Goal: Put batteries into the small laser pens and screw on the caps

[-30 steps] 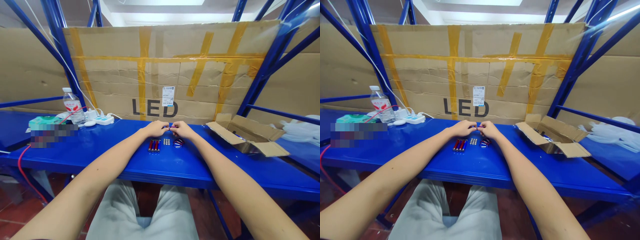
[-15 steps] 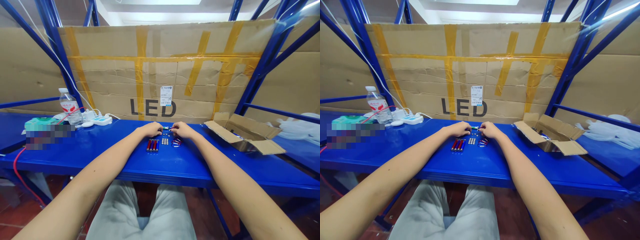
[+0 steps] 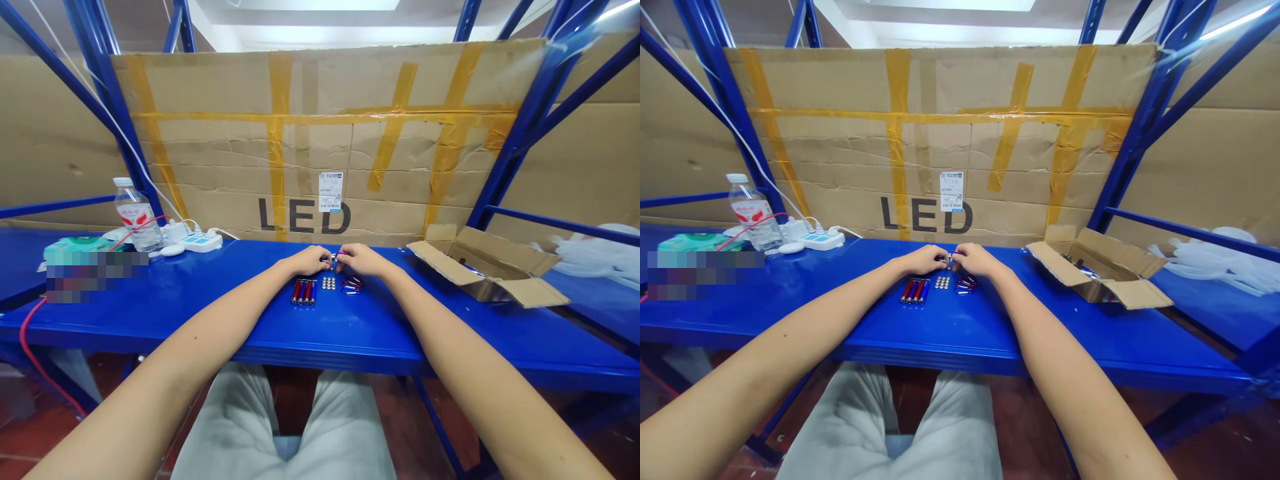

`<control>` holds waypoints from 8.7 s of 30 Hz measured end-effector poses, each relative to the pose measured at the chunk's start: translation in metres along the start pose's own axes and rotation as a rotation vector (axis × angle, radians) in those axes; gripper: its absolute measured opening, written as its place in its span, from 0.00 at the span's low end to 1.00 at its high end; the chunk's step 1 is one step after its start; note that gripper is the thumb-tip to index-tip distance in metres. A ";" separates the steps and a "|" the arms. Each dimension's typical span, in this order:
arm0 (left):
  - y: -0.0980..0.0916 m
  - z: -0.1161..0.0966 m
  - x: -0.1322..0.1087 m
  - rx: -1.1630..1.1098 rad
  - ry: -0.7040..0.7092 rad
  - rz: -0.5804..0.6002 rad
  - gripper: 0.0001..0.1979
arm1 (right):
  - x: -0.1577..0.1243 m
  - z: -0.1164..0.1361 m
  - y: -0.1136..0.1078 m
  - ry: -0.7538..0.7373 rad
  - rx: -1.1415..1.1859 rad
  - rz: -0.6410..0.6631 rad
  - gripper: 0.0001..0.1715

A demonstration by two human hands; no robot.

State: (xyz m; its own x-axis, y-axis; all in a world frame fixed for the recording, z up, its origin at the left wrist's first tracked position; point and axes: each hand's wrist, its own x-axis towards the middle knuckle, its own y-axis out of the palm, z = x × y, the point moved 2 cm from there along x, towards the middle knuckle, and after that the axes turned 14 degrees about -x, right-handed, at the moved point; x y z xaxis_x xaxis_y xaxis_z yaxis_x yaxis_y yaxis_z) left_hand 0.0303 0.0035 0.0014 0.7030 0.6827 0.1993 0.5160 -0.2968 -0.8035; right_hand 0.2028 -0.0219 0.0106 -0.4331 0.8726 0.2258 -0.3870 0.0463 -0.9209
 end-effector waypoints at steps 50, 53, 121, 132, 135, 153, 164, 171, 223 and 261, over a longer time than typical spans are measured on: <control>-0.032 0.000 -0.024 -0.223 -0.314 -0.086 0.18 | -0.003 0.002 -0.013 -0.052 0.356 -0.054 0.12; -0.046 0.004 -0.042 0.022 -0.366 -0.130 0.10 | -0.003 -0.005 -0.015 0.017 0.362 -0.054 0.12; -0.047 -0.009 -0.085 -0.494 -0.664 0.135 0.15 | -0.008 -0.005 -0.009 0.084 0.197 0.152 0.09; -0.033 -0.033 -0.061 -0.169 0.078 -0.398 0.15 | -0.009 0.031 -0.004 -0.046 0.744 0.125 0.14; -0.019 -0.041 -0.059 -0.183 0.193 -0.320 0.12 | -0.009 0.038 0.004 -0.041 0.751 0.185 0.15; -0.016 -0.037 -0.058 -0.129 0.185 -0.485 0.05 | -0.007 0.048 0.012 -0.115 0.386 0.078 0.12; -0.016 -0.037 -0.058 -0.282 0.128 -0.434 0.08 | -0.004 0.046 0.019 -0.099 0.463 0.068 0.07; -0.015 -0.033 -0.055 -0.287 0.123 -0.436 0.08 | -0.004 0.044 0.016 -0.065 0.336 0.029 0.06; -0.032 0.020 -0.052 -0.237 -0.226 -0.445 0.03 | -0.013 -0.049 -0.017 0.390 -0.289 0.314 0.13; -0.041 0.022 -0.062 -0.066 -0.376 -0.310 0.04 | -0.013 -0.039 -0.021 0.231 -0.207 0.296 0.08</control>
State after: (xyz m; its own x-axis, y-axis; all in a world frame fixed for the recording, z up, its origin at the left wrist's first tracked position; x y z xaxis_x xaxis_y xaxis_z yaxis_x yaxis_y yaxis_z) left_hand -0.0450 -0.0123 0.0095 0.2920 0.9359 0.1973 0.7113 -0.0745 -0.6990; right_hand 0.2485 -0.0156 0.0145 -0.2984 0.9477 -0.1128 -0.0921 -0.1463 -0.9849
